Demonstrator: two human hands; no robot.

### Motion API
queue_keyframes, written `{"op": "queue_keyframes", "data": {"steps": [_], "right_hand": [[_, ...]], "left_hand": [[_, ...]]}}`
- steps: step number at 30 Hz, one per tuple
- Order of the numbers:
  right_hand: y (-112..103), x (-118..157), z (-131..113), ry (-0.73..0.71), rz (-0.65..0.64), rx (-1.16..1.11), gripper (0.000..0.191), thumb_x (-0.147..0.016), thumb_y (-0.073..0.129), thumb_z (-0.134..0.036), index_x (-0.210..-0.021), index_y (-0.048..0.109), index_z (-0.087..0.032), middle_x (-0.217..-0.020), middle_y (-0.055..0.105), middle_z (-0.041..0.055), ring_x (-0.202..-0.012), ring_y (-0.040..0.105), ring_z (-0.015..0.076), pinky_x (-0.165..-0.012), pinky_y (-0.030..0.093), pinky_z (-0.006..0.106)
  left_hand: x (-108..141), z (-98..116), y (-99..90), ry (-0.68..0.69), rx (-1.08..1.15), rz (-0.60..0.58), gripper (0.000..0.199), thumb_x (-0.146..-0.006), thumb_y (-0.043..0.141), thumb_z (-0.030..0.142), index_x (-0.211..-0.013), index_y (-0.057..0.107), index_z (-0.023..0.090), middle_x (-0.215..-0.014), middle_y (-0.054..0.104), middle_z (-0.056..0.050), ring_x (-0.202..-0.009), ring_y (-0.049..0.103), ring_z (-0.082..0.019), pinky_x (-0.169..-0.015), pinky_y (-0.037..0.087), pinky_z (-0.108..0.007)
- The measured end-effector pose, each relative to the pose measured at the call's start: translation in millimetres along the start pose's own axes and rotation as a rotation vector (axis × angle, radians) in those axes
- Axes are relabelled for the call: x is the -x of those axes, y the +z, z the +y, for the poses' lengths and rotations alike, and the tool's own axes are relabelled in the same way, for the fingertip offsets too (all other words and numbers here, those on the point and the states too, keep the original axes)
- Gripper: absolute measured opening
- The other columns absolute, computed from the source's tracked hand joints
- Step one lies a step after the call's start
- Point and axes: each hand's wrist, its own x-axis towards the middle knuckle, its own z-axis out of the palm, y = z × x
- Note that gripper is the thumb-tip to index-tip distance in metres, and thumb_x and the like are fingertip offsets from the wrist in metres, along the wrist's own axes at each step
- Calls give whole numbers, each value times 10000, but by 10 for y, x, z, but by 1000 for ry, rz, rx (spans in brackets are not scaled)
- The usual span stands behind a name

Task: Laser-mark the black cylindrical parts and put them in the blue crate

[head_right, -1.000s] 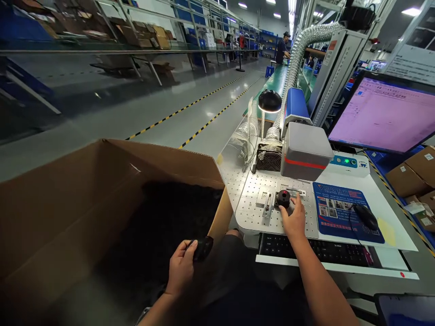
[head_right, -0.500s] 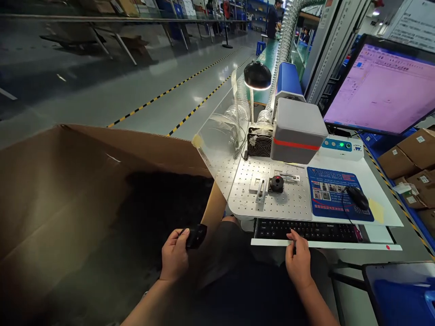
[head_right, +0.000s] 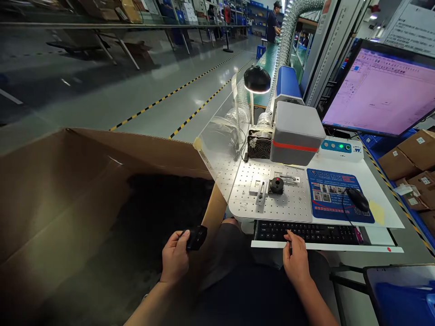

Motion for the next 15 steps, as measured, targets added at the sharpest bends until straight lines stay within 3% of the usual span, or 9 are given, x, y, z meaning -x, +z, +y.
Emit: {"op": "queue_keyframes", "data": {"steps": [6, 15], "right_hand": [[-115, -233, -58, -40, 58, 37, 368, -988, 483, -284, -1343, 576, -247, -1100, 739, 104, -1055, 683, 285, -942, 573, 551], [-125, -960, -198, 5, 95, 67, 385, -981, 471, -422, -1269, 607, -206, -1116, 727, 120, -1099, 655, 295, -1014, 511, 532]], "left_hand": [[-3, 1, -8, -7, -15, -8, 416, -786, 705, 586, -710, 552, 207, -597, 499, 44, -578, 449, -136, -544, 403, -239], [-3, 37, 8, 0, -16, 2, 421, -776, 699, 601, -709, 541, 217, -593, 504, 45, -570, 469, -146, -542, 418, -250]]}}
